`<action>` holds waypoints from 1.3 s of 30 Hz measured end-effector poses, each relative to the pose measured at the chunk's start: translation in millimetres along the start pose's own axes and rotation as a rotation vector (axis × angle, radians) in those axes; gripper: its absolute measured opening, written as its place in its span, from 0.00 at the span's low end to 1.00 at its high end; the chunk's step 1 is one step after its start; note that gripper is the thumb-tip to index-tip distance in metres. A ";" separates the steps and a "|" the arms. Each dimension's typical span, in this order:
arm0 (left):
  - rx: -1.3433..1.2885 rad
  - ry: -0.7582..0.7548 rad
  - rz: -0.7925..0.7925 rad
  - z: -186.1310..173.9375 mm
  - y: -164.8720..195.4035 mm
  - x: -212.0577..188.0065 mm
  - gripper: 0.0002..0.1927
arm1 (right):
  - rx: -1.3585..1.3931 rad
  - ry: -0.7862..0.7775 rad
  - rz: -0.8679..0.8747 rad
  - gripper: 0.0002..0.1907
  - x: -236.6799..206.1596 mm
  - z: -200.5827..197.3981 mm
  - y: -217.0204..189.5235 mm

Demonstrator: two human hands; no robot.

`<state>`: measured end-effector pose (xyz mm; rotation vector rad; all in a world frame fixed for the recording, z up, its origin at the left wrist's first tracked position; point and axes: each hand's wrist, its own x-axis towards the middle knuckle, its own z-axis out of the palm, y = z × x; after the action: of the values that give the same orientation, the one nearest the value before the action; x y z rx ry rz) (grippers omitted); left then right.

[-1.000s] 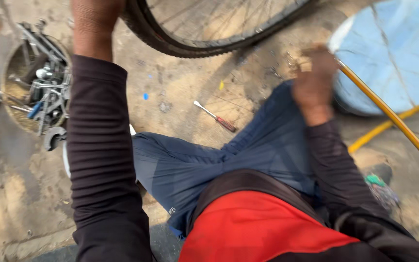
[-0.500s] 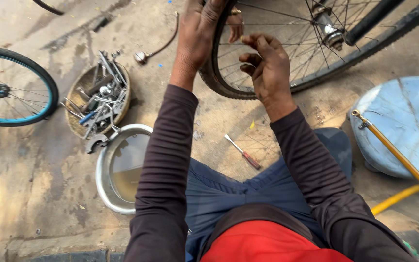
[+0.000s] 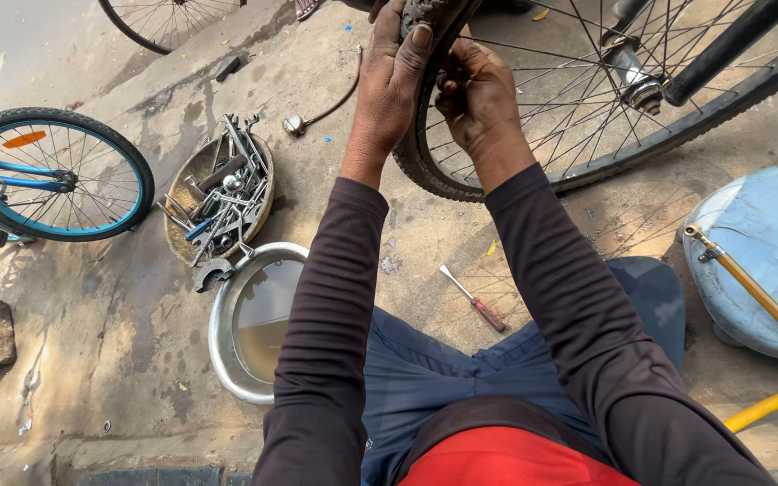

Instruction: The person removes a bicycle tire from the rim using a tire lever, inspects the inner tube, and inflates it with a hose. They then reseat the tire onto the rim and check the fit.

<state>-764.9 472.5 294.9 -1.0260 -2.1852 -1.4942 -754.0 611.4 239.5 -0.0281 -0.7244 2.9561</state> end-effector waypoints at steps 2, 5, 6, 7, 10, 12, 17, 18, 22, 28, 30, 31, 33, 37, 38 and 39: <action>-0.066 -0.018 -0.054 -0.2 -2.4 -1.0 0.32 | 0.052 -0.029 -0.027 0.09 -0.9 -1.0 3.4; 0.049 0.011 -0.002 -2.7 -5.5 -2.5 0.32 | 0.068 -0.048 -0.059 0.08 -4.7 0.3 7.3; -0.018 -0.018 -0.068 -4.7 -6.1 -2.8 0.33 | 0.056 -0.056 -0.071 0.09 -6.1 0.9 7.7; -0.087 -0.048 -0.137 -7.6 -6.4 -3.2 0.35 | 0.042 -0.061 -0.082 0.09 -7.6 1.2 7.6; -0.180 -0.122 -0.120 -18.9 -5.8 -5.3 0.36 | 0.007 -0.067 -0.095 0.09 -11.0 1.0 5.1; -0.189 -0.179 -0.081 -26.1 -4.6 -8.7 0.38 | 0.019 -0.082 -0.096 0.09 -12.4 0.6 2.9; -0.115 -0.169 -0.203 -21.5 -2.8 -22.1 0.29 | -0.001 -0.083 -0.084 0.11 -10.4 1.4 2.2; -0.013 -0.100 -0.245 -16.6 -2.9 -22.7 0.28 | 0.002 -0.092 -0.081 0.12 -8.6 1.8 2.2; 0.147 0.065 -0.199 -1.1 -0.9 -18.6 0.23 | -0.019 -0.136 -0.142 0.12 0.5 2.0 1.0; -0.028 0.006 -0.142 -3.5 9.5 -15.1 0.26 | 0.049 -0.173 -0.089 0.12 1.7 2.7 -5.2; -0.009 0.013 -0.144 -3.7 11.5 -18.6 0.26 | 0.051 -0.157 -0.096 0.11 -5.4 4.4 -5.7; 0.022 0.029 -0.154 -2.7 12.0 -20.5 0.27 | 0.052 -0.145 -0.093 0.10 -10.1 5.4 -5.8; 0.062 0.051 -0.132 -0.5 10.9 -22.6 0.27 | 0.098 -0.150 -0.082 0.08 -20.5 6.8 -5.2; 0.053 0.072 -0.108 4.2 6.3 -24.4 0.28 | 0.143 -0.198 -0.089 0.13 -35.2 7.4 -4.3; 0.042 0.073 -0.121 5.2 5.4 -24.6 0.29 | 0.078 -0.207 -0.143 0.12 -36.1 7.8 -4.4; 0.076 0.079 -0.117 6.2 4.6 -25.0 0.29 | 0.013 -0.212 -0.195 0.13 -36.5 7.7 -4.2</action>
<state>-743.4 469.4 280.5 -0.8135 -2.2613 -1.4626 -717.7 607.9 248.0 0.3411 -0.6874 2.8027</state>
